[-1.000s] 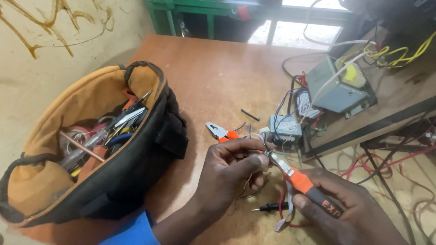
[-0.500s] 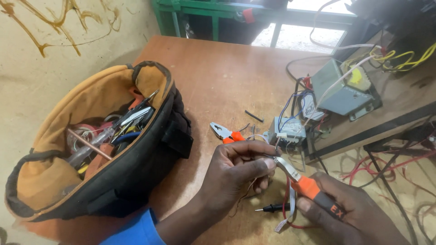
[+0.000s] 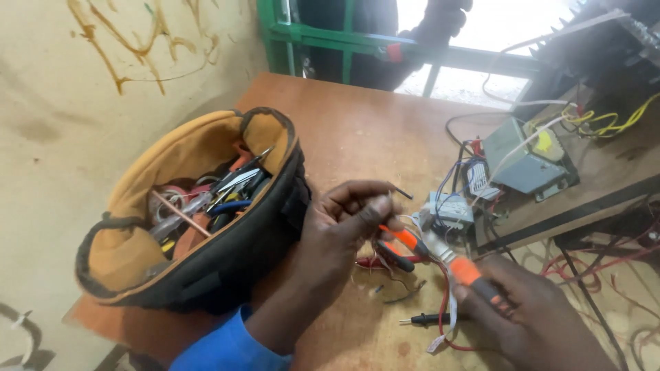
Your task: Stripping insulation from electrical wires and twisting the copper strands together.
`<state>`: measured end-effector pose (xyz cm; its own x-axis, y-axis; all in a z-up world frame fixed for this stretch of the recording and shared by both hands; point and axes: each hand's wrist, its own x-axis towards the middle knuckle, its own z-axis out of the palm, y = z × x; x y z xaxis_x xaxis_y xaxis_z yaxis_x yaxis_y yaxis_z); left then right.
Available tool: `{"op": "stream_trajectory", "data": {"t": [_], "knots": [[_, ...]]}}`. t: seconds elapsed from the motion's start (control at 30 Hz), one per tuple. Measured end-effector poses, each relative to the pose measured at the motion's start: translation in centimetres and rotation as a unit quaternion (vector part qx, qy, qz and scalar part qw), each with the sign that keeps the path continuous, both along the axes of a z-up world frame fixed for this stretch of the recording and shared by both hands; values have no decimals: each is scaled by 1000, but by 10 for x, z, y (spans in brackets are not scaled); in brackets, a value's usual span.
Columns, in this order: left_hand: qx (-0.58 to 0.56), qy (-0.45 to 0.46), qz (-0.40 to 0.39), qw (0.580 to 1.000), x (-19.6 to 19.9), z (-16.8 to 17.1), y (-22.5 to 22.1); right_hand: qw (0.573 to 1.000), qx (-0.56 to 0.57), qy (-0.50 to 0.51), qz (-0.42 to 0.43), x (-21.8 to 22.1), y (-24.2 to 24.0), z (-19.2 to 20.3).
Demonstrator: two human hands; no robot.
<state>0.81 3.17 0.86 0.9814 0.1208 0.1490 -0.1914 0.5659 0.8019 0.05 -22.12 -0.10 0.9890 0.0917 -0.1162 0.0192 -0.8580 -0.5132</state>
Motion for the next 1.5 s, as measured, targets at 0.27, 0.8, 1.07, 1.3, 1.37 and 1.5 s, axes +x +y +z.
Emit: {"op": "stream_trajectory", "data": {"t": [0.27,0.8,1.07,1.3,1.37,1.5], "knots": [[-55,-79,48,994,-1,42,18,963,-202,-76,160,-8,-8,-17],[-182,-70,48,980,-15,113,-61,819,557,-17,134,-18,66,78],[-107,-131,154,974,12,103,-27,839,514,21,175,-7,36,72],[-87,-108,243,960,34,85,-2,848,494,147,124,7,3,56],[-82,-126,259,954,46,75,2,857,470,162,134,2,1,58],[-50,-128,304,943,57,73,9,904,370,193,90,4,-7,63]]}}
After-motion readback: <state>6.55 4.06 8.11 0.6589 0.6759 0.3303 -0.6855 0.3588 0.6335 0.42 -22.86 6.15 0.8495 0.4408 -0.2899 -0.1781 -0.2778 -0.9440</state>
